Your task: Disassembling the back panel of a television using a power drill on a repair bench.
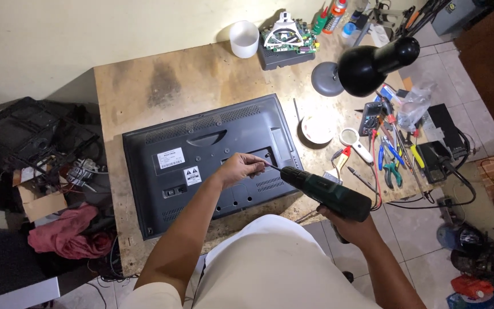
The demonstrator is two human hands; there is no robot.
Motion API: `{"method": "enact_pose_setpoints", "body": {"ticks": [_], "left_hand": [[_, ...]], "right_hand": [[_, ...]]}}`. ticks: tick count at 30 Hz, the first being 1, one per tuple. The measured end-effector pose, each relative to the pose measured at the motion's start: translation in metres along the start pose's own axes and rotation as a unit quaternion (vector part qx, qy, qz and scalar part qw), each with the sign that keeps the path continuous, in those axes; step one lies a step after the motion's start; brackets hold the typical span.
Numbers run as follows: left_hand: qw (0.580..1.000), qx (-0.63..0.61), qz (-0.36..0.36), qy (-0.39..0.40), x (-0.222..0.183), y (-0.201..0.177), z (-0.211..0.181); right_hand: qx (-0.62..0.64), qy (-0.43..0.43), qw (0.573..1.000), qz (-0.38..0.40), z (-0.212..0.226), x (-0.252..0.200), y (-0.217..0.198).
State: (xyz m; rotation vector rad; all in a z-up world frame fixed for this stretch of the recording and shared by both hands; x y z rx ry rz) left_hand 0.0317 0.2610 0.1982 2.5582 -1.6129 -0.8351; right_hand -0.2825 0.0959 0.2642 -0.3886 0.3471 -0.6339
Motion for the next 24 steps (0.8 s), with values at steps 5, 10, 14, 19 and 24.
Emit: {"method": "enact_pose_setpoints", "body": {"ticks": [5,10,14,19,24], "left_hand": [[1.000,0.008,0.000,0.022,0.002,-0.003,0.001],[0.998,0.053,-0.002,0.045,-0.002,-0.001,-0.011],[0.991,0.122,0.017,0.060,-0.009,-0.004,-0.019],[0.995,0.082,0.007,0.054,-0.025,0.001,-0.028],[0.991,-0.056,-0.116,0.025,0.001,-0.016,0.037]], "right_hand": [[0.002,0.005,1.000,0.012,0.007,0.012,-0.007],[-0.013,0.060,0.998,0.006,0.053,0.009,-0.004],[-0.005,0.123,0.992,0.016,0.063,0.007,-0.008],[0.054,0.141,0.988,0.013,0.078,0.006,-0.005],[0.076,0.161,0.984,-0.011,0.106,0.009,0.003]]}}
Point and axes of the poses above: each hand's wrist, its own x-axis towards the middle knuckle, its own y-axis out of the palm, z = x × y, the point moved 1 cm from there along x, towards the middle knuckle, and after that the axes turned 1 degree about -y, right-handed, at the moved point
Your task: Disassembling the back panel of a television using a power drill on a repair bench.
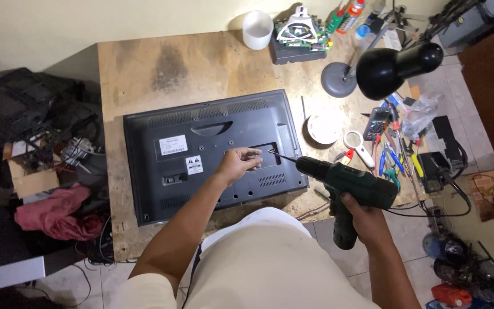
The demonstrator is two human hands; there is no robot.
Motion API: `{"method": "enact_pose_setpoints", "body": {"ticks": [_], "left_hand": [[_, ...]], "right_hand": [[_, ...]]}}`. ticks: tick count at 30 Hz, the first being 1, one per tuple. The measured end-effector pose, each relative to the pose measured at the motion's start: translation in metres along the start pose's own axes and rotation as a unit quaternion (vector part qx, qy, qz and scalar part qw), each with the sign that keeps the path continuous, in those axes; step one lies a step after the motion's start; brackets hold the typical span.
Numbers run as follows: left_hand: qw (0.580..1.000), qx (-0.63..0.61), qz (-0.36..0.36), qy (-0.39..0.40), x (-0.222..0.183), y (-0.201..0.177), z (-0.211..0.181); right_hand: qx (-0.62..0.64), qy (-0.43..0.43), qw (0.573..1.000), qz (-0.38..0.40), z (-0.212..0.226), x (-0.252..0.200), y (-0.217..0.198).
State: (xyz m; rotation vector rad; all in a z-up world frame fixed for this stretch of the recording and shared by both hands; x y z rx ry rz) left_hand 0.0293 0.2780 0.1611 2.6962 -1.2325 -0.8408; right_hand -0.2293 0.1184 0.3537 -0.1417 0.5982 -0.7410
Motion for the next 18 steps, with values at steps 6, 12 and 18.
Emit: {"method": "enact_pose_setpoints", "body": {"ticks": [6,12,18], "left_hand": [[0.959,-0.260,-0.041,-0.104,0.027,-0.009,0.065],[0.940,-0.308,-0.060,-0.130,0.036,-0.010,0.085],[0.930,-0.332,-0.076,-0.135,0.036,-0.005,0.089]], "right_hand": [[-0.090,-0.012,0.996,0.023,-0.046,0.010,-0.002],[-0.131,-0.027,0.991,0.027,-0.048,0.014,0.009],[-0.131,-0.029,0.991,0.025,-0.038,0.010,0.011]]}}
Point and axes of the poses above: each hand's wrist, its own x-axis towards the middle knuckle, its own y-axis out of the palm, z = x × y, the point moved 1 cm from there along x, towards the middle knuckle, and after that the axes turned 1 degree about -y, right-handed, at the moved point
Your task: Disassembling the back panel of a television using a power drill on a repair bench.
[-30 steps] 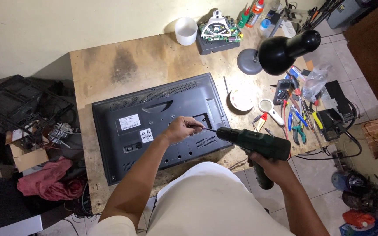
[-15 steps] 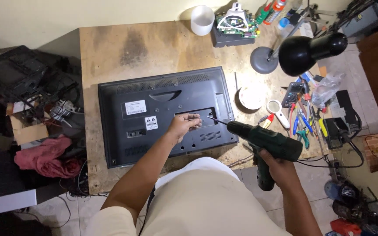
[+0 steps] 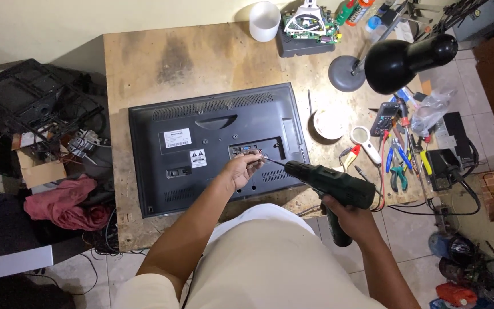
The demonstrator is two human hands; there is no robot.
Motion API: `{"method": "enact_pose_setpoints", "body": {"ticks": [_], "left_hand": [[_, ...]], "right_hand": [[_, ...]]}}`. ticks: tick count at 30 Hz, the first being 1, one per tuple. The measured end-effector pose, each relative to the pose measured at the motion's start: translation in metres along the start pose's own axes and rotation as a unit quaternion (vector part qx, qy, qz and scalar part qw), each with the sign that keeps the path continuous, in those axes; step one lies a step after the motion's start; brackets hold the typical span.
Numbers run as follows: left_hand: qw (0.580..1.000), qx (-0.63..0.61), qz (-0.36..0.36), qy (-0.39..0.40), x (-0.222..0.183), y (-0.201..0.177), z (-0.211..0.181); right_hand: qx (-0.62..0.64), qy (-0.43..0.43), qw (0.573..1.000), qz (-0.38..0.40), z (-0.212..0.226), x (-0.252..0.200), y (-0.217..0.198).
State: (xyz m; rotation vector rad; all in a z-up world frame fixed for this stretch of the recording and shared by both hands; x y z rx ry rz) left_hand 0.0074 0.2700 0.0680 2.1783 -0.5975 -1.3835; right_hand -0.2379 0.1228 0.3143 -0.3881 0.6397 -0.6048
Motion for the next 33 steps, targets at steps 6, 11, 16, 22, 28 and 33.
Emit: {"method": "enact_pose_setpoints", "body": {"ticks": [6,11,16,22,28,33], "left_hand": [[1.000,-0.018,0.010,-0.007,0.014,-0.004,0.011],[1.000,-0.013,0.004,-0.010,-0.008,0.009,0.008],[1.000,-0.017,-0.004,-0.014,-0.021,0.013,0.004],[0.998,0.031,-0.031,-0.045,-0.020,-0.011,-0.008],[0.806,0.515,-0.257,0.139,-0.045,-0.066,-0.021],[0.522,0.779,-0.233,0.258,-0.089,-0.082,-0.016]], "right_hand": [[-0.015,-0.014,1.000,0.024,-0.002,0.008,0.002],[-0.018,-0.022,0.999,0.022,-0.017,0.015,0.009],[-0.011,-0.064,0.997,0.040,-0.020,0.027,0.010],[-0.014,-0.106,0.993,0.049,0.047,0.044,0.036],[-0.058,-0.063,0.995,0.053,0.103,0.084,0.064],[-0.111,-0.069,0.986,0.104,0.138,0.110,0.078]]}}
Point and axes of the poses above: each hand's wrist, its own x-axis towards the middle knuckle, its own y-axis out of the palm, z = x × y, the point moved 1 cm from there along x, towards the middle knuckle, and after that the axes turned 1 degree about -y, right-handed, at the moved point
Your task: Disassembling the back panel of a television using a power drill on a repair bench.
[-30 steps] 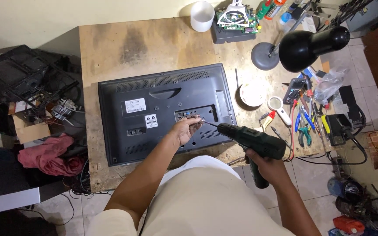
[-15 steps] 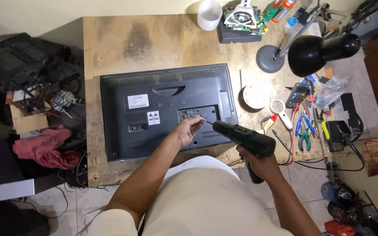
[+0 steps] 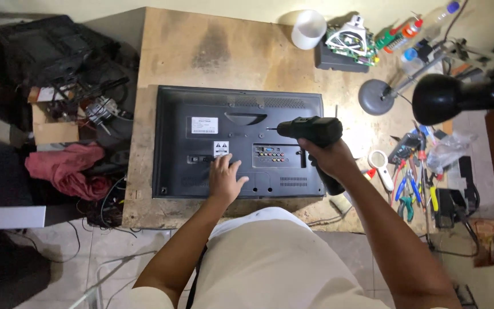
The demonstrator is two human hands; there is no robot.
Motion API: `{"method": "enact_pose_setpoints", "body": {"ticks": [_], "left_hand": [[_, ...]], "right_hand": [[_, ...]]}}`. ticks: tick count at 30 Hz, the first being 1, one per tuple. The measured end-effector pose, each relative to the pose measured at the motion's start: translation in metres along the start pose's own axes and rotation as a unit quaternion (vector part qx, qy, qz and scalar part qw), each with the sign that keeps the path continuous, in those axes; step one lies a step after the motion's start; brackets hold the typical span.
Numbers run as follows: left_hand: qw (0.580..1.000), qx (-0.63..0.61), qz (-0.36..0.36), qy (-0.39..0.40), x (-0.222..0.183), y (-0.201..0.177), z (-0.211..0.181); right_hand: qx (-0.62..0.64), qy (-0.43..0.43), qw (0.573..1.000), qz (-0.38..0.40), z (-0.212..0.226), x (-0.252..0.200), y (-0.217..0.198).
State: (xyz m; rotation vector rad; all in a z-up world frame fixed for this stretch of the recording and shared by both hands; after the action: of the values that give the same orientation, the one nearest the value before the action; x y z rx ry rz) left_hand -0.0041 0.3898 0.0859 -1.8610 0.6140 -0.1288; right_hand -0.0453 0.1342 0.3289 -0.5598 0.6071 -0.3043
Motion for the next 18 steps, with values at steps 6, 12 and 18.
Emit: {"method": "enact_pose_setpoints", "body": {"ticks": [6,12,18], "left_hand": [[0.998,-0.043,0.029,0.024,-0.022,-0.043,-0.014],[0.998,-0.061,0.027,0.015,-0.018,-0.032,-0.010],[0.997,-0.062,0.037,0.015,-0.015,-0.028,-0.007]], "right_hand": [[-0.103,0.017,0.994,0.036,0.022,0.011,0.006],[-0.164,0.010,0.985,0.056,0.028,0.025,0.017],[-0.184,0.018,0.982,0.048,0.034,0.028,0.019]]}}
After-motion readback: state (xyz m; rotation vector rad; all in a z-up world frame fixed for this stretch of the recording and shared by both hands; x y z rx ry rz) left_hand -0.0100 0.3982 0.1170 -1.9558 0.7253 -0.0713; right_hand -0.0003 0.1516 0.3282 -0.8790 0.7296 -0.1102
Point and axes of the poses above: each hand's wrist, its own x-axis towards the middle knuckle, its own y-axis out of the palm, z = x × y, the point moved 1 cm from there along x, towards the middle knuckle, and after that the axes turned 1 degree about -y, right-handed, at the moved point
